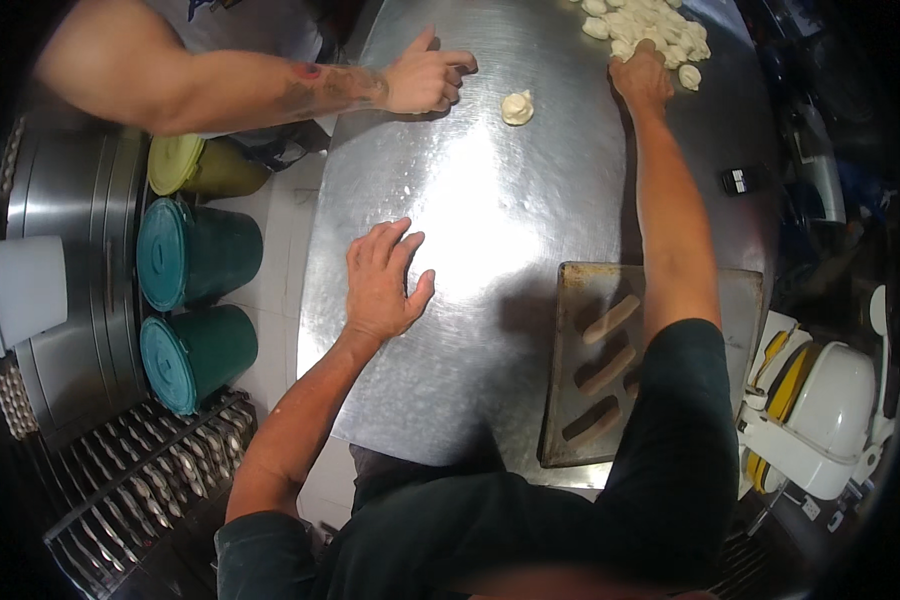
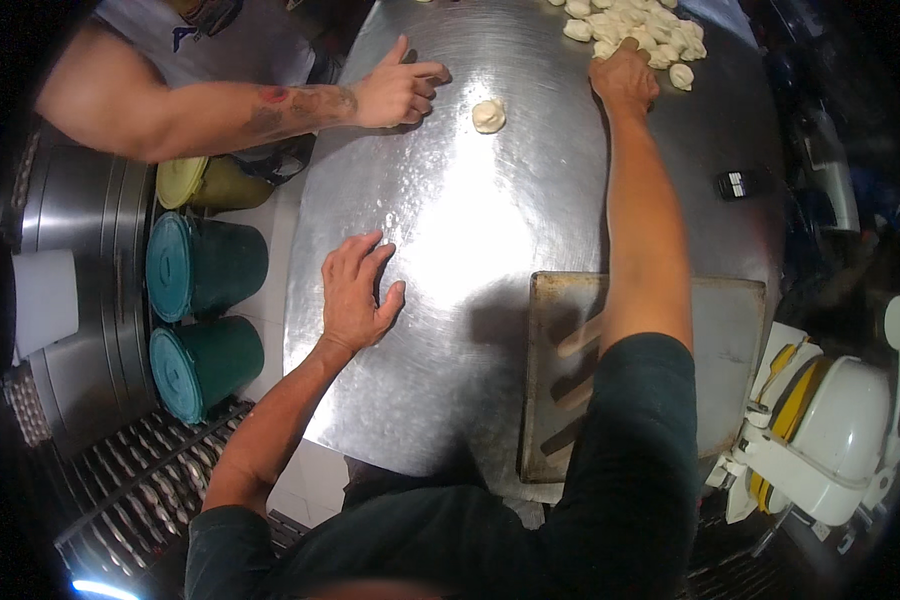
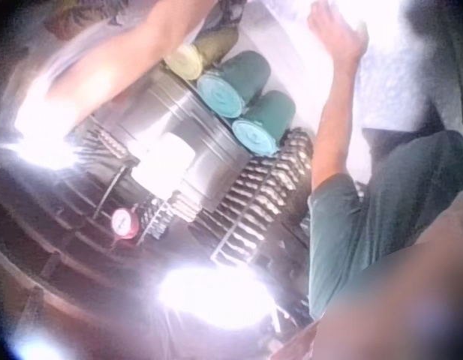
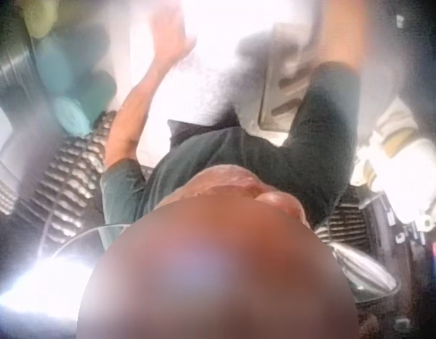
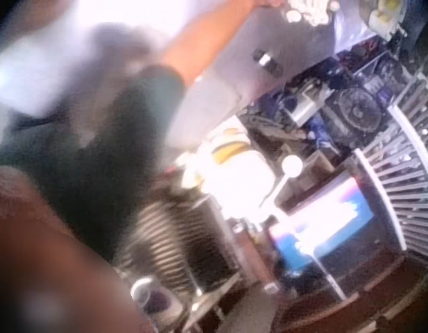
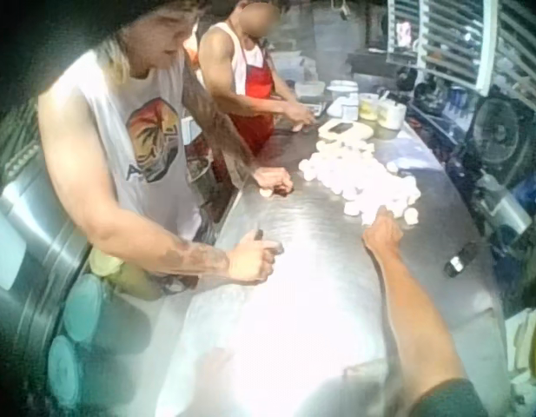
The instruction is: The person rolls small pieces of dough into cylindrical shapes on a metal table and places them onto baking trays.
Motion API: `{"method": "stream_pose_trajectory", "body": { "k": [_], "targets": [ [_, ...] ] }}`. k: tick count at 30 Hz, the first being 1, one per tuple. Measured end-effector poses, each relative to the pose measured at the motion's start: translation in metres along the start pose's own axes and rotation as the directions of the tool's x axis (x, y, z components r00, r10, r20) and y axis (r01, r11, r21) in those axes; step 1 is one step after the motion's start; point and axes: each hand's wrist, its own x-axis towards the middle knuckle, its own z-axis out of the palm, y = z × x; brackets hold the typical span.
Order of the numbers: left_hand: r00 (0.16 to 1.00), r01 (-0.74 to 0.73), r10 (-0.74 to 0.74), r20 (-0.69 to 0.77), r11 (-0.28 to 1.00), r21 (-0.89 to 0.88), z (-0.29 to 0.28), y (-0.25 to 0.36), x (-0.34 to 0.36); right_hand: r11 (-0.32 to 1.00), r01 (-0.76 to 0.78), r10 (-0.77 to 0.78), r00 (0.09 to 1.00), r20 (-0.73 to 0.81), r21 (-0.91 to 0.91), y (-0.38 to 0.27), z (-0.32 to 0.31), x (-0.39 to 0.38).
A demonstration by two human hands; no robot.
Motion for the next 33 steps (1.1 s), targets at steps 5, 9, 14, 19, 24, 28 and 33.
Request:
{"method": "stream_pose_trajectory", "body": {
  "k": [5,9,14,19,24,28,33],
  "targets": [
    [1.000,0.002,-0.002,0.005,1.000,-0.027,-0.001,-0.002,0.003,0.998,0.056,-0.055,0.998,-0.022,0.030,-0.011,-0.009,0.030],
    [1.000,0.010,-0.010,0.018,0.999,-0.031,-0.002,-0.004,0.003,0.989,0.075,-0.056,0.988,0.147,-0.126,-0.018,-0.003,0.070],
    [1.000,0.010,-0.010,0.015,1.000,-0.009,-0.007,0.000,0.004,0.971,0.133,-0.089,0.973,0.215,-0.200,-0.024,-0.010,0.080],
    [0.999,-0.039,0.039,-0.004,0.999,-0.018,0.001,-0.005,-0.001,0.976,0.217,-0.216,0.974,0.069,-0.004,-0.041,-0.080,-0.006],
    [0.998,-0.027,0.028,-0.050,1.000,0.014,-0.004,-0.010,-0.015,0.751,0.340,-0.541,0.809,0.231,0.567,-0.102,-0.129,-0.229],
    [0.987,-0.104,0.092,-0.134,0.991,-0.079,0.000,-0.014,-0.012,0.782,0.230,-0.549,0.696,0.463,0.579,-0.105,-0.130,-0.369],
    [0.974,-0.222,0.194,-0.113,0.904,-0.364,-0.002,-0.019,-0.041,0.787,0.218,-0.476,0.809,0.344,0.577,-0.080,-0.133,-0.416]
  ]
}}
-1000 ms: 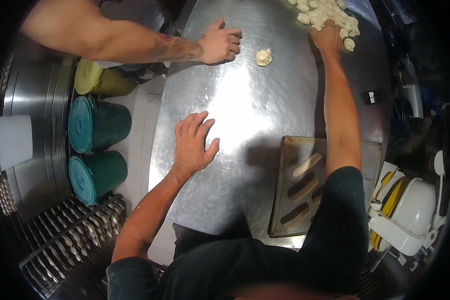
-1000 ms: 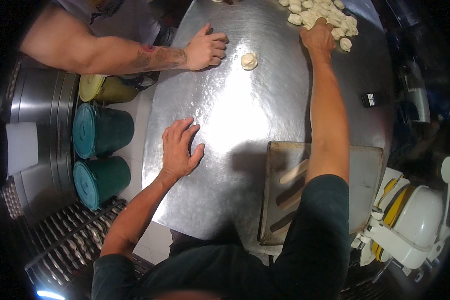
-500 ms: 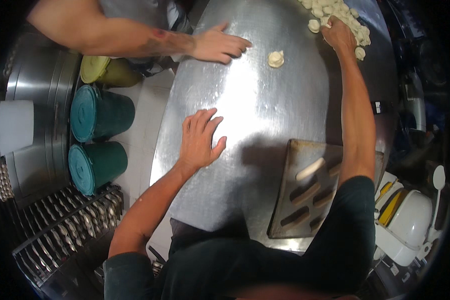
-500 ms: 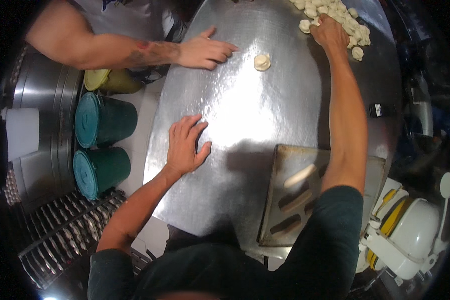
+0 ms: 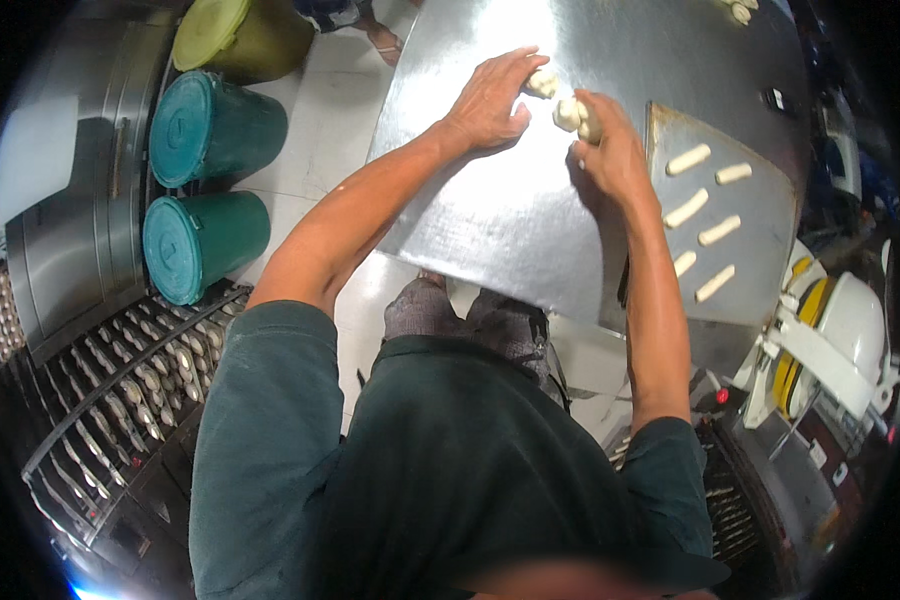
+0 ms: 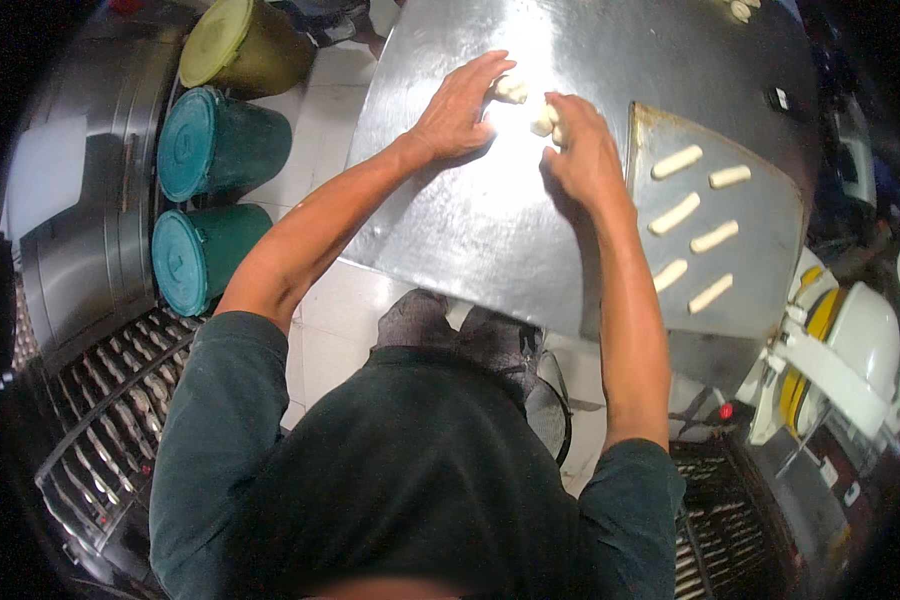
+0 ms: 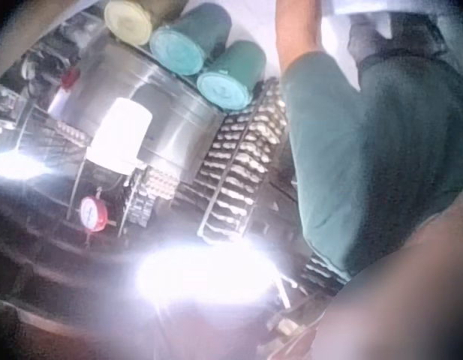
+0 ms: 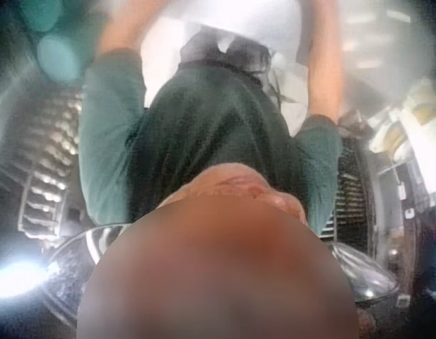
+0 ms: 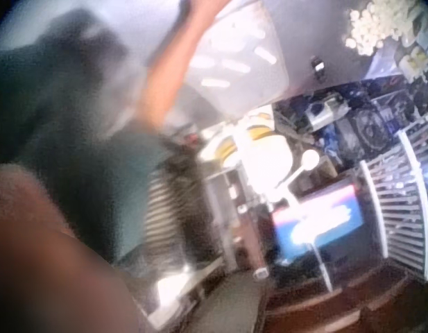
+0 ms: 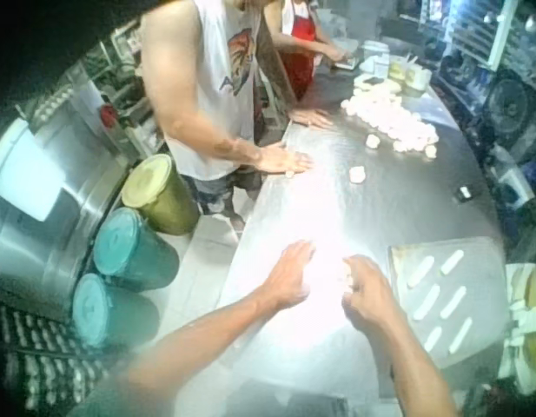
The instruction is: The person rolls small pieces of dough into cylindrical shapes on a metal table and places them onto baking trays.
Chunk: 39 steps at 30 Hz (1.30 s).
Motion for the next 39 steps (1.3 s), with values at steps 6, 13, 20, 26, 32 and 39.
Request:
{"method": "stream_pose_trajectory", "body": {
  "k": [6,13,20,26,32,39],
  "targets": [
    [0.998,0.009,-0.001,0.069,0.993,-0.115,0.021,0.050,-0.026,0.810,-0.398,0.429,0.903,0.028,0.431,-0.014,0.014,-0.026],
    [0.930,0.287,-0.178,0.321,0.897,-0.335,-0.011,0.081,-0.050,0.541,-0.336,0.519,0.854,0.008,0.771,-0.009,0.025,-0.071],
    [0.843,0.536,-0.519,0.140,0.834,-0.132,-0.072,0.017,-0.093,0.445,-0.260,0.493,0.870,0.008,0.857,-0.005,0.015,-0.075],
    [0.994,0.024,0.033,-0.106,0.865,0.501,-0.035,0.032,-0.073,0.974,-0.125,0.064,0.952,-0.298,-0.189,0.003,0.027,-0.088],
    [0.982,0.060,-0.002,0.190,0.951,-0.303,0.042,0.096,-0.043,0.962,-0.265,0.271,0.900,-0.341,0.063,-0.014,0.019,-0.108],
    [0.876,0.446,-0.206,0.436,0.690,-0.571,-0.005,0.103,-0.076,0.829,-0.266,0.355,0.930,-0.095,0.491,-0.023,0.012,-0.156]
  ]
}}
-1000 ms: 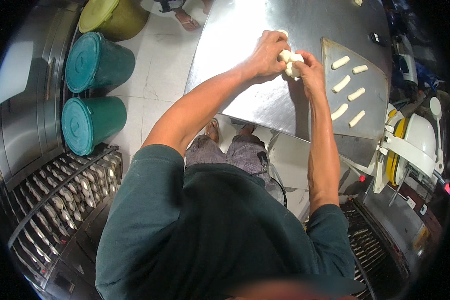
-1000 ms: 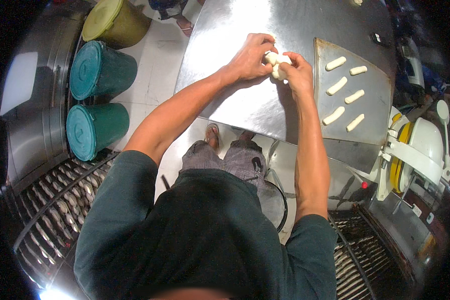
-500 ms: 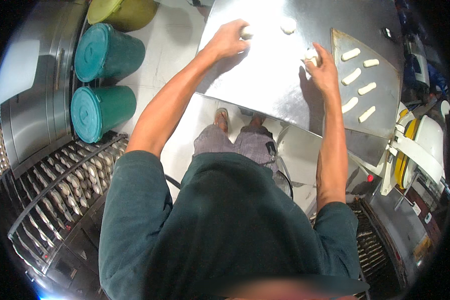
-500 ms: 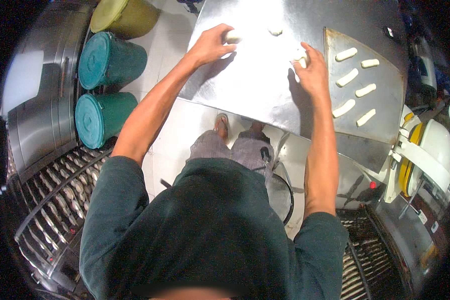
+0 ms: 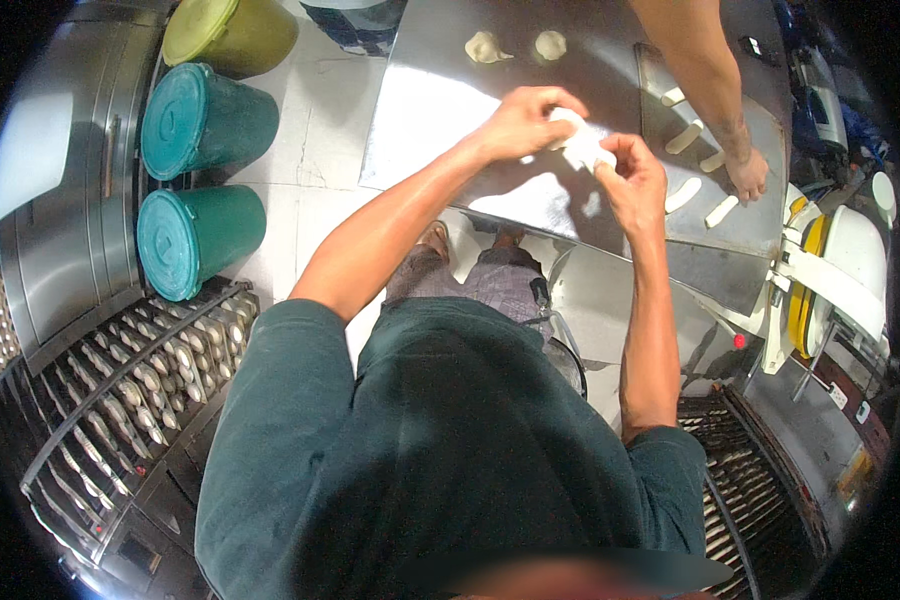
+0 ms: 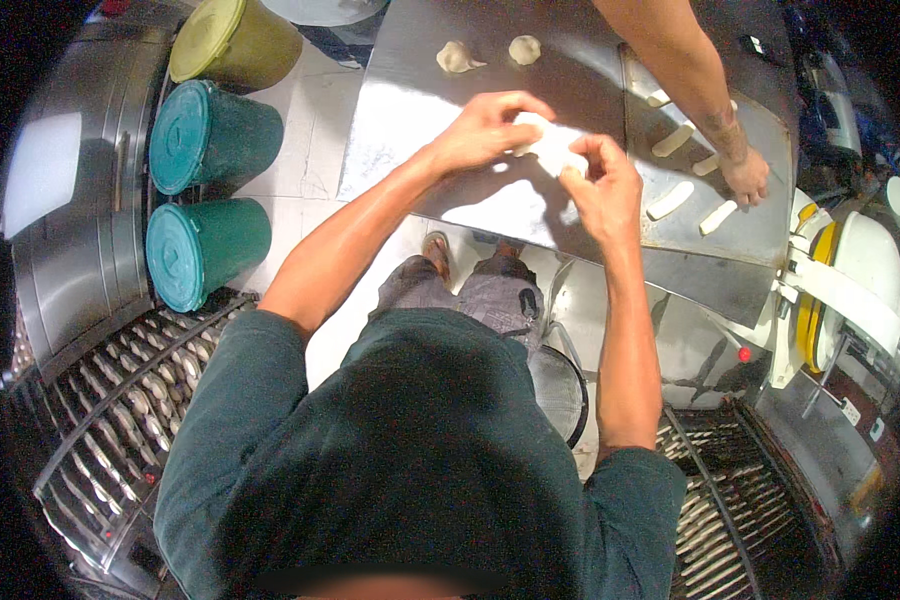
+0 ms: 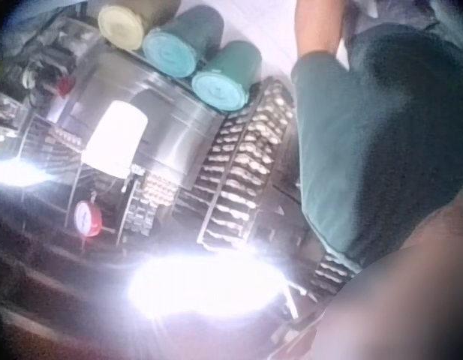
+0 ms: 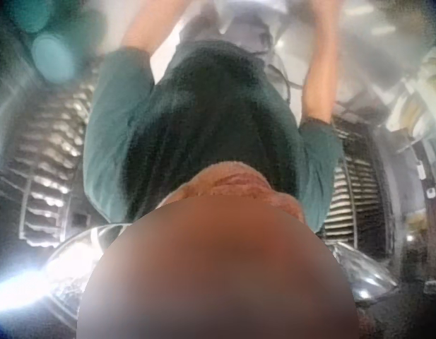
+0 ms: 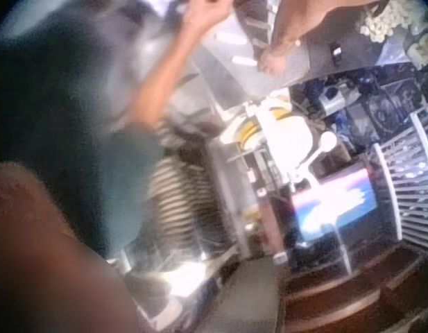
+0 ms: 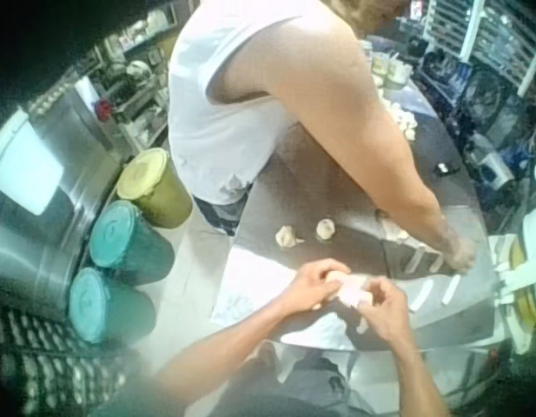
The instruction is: The person rolls small pieces of dough into cylindrical shapes on a metal table and places them onto baking trays.
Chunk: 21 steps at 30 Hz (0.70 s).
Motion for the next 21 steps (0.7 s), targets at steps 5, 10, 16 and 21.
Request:
{"method": "stream_pose_trajectory", "body": {
  "k": [5,10,16,21],
  "targets": [
    [0.865,0.109,-0.196,-0.463,0.972,-0.207,-0.116,-0.010,-0.088,0.989,0.132,-0.127,0.989,-0.079,0.060,-0.028,-0.016,-0.038],
    [0.918,0.103,0.191,-0.347,0.730,0.676,-0.104,-0.044,-0.102,0.961,0.068,-0.133,0.964,-0.229,-0.269,0.000,0.022,-0.013],
    [0.987,-0.088,0.158,0.038,0.324,0.942,-0.133,-0.043,-0.070,0.509,0.381,-0.496,0.863,0.099,-0.772,-0.015,0.025,0.046],
    [0.941,-0.224,0.311,0.135,0.272,0.936,-0.098,-0.042,-0.028,0.446,0.504,-0.517,0.820,0.247,-0.740,0.015,0.070,0.075]
  ]
}}
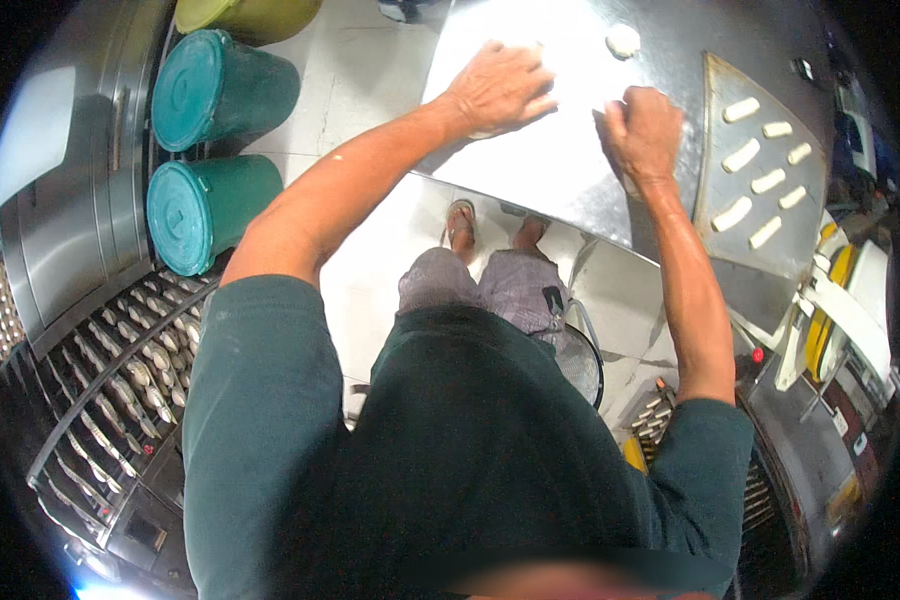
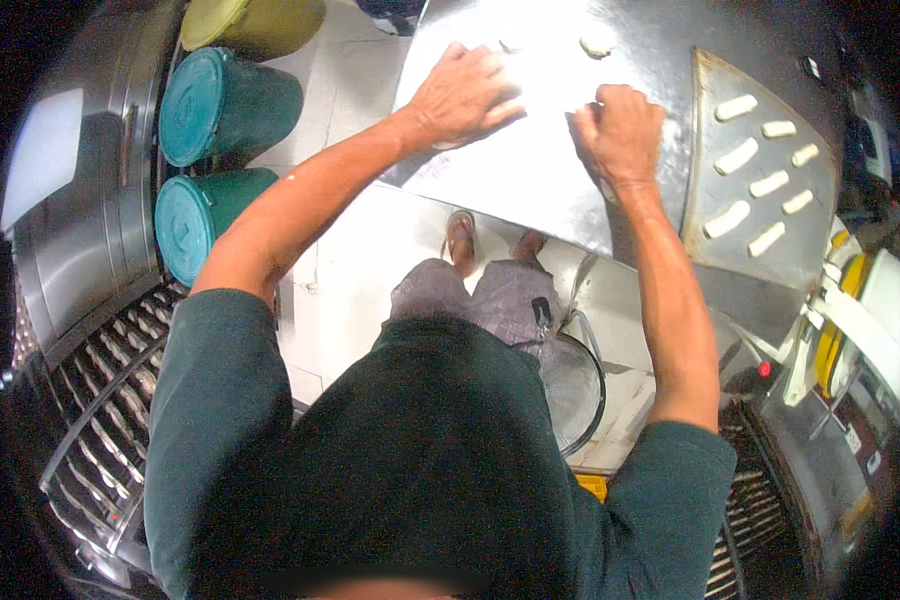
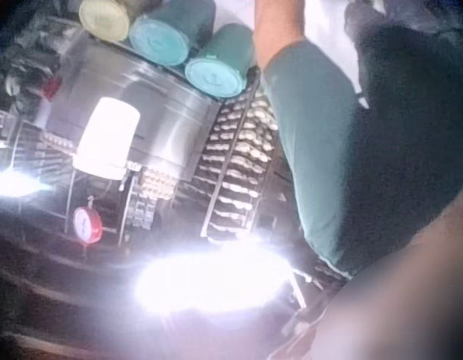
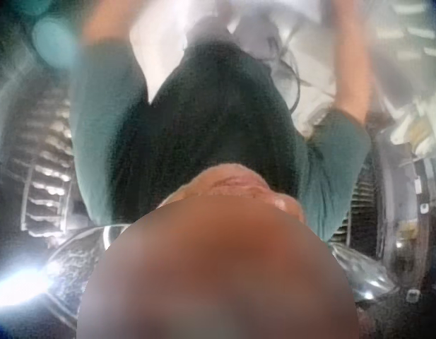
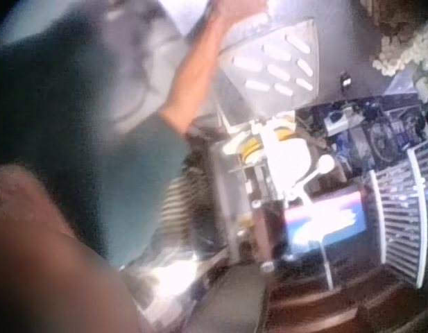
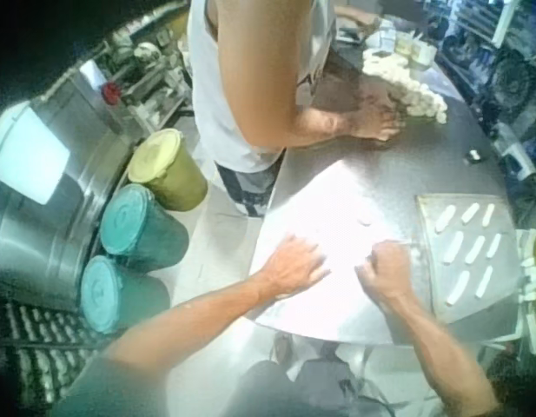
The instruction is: The person rolls small pieces of dough into cylindrical shapes on a metal table and places them onto baking trays.
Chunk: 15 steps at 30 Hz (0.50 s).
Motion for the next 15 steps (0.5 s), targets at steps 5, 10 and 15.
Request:
{"method": "stream_pose_trajectory", "body": {
  "k": [5,10,15],
  "targets": [
    [0.996,0.044,-0.041,-0.083,0.998,0.033,0.016,0.001,-0.001,0.996,-0.071,0.066,0.993,0.094,0.046,-0.006,-0.006,0.010],
    [0.994,0.081,-0.080,0.075,0.997,-0.005,-0.006,0.014,-0.020,0.999,-0.018,0.017,1.000,0.012,0.041,-0.016,-0.014,-0.021],
    [0.988,0.071,-0.076,0.138,0.997,0.042,-0.008,0.017,-0.009,0.999,-0.022,0.029,0.991,0.131,-0.050,-0.006,-0.010,-0.013]
  ]
}}
